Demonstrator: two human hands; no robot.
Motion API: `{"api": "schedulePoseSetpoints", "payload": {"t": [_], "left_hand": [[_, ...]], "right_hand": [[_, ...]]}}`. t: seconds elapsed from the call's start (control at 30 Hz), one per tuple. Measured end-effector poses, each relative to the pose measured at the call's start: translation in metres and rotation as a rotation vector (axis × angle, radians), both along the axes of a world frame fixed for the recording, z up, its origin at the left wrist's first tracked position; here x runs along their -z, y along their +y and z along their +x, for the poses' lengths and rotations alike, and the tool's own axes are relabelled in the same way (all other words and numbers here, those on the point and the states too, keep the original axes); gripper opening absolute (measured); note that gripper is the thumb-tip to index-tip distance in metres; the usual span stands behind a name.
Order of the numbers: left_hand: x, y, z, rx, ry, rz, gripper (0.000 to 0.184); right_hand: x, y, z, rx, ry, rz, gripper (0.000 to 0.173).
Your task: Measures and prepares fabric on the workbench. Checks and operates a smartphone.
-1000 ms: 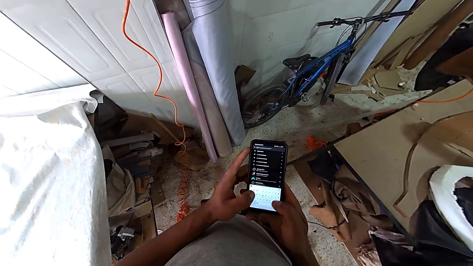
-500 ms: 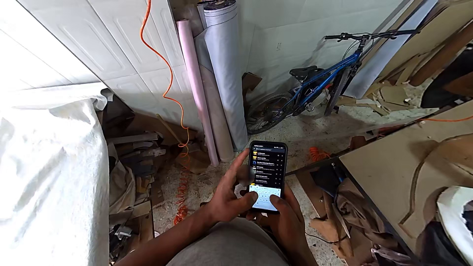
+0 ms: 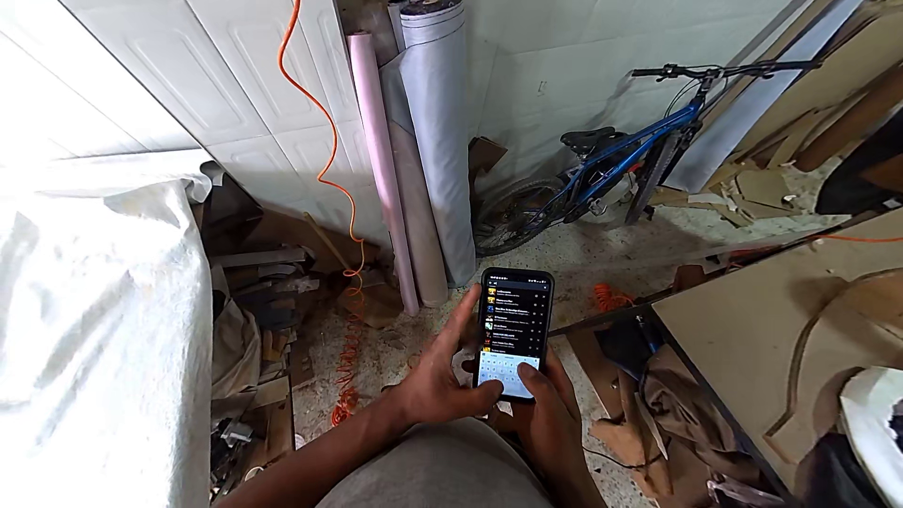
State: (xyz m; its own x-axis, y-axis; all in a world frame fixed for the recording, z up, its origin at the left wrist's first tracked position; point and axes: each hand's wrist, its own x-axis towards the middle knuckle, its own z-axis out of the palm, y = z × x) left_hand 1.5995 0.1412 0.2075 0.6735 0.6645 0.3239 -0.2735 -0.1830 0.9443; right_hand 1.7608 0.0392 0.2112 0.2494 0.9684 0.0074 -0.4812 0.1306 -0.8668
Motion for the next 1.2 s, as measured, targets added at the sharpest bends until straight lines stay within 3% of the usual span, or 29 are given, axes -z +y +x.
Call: {"api": "schedulePoseSetpoints", "payload": {"t": [0.2, 0.47, 0.97, 1.1, 1.2], "left_hand": [[0.001, 0.000, 0.001, 0.061, 0.004, 0.089, 0.091], [0.003, -0.005, 0.000, 0.018, -0.022, 0.056, 0.091], [0.009, -0.008, 0.001, -0.018, -0.005, 0.073, 0.094], [0.001, -0.003, 0.002, -0.108, -0.006, 0.049, 0.089], [-0.008, 0.004, 0.005, -0.182, -0.041, 0.040, 0.075]], "right_hand": [[-0.007, -0.001, -0.003, 0.087, -0.063, -0.112, 0.057], [0.001, -0.010, 0.001, -0.011, 0.042, -0.016, 0.058], [0.004, -0.012, -0.001, 0.000, 0.030, 0.005, 0.056], [0.003, -0.013, -0.002, -0.002, 0.021, -0.013, 0.056], [0.003, -0.015, -0.003, -0.027, 0.013, -0.016, 0.056]]}}
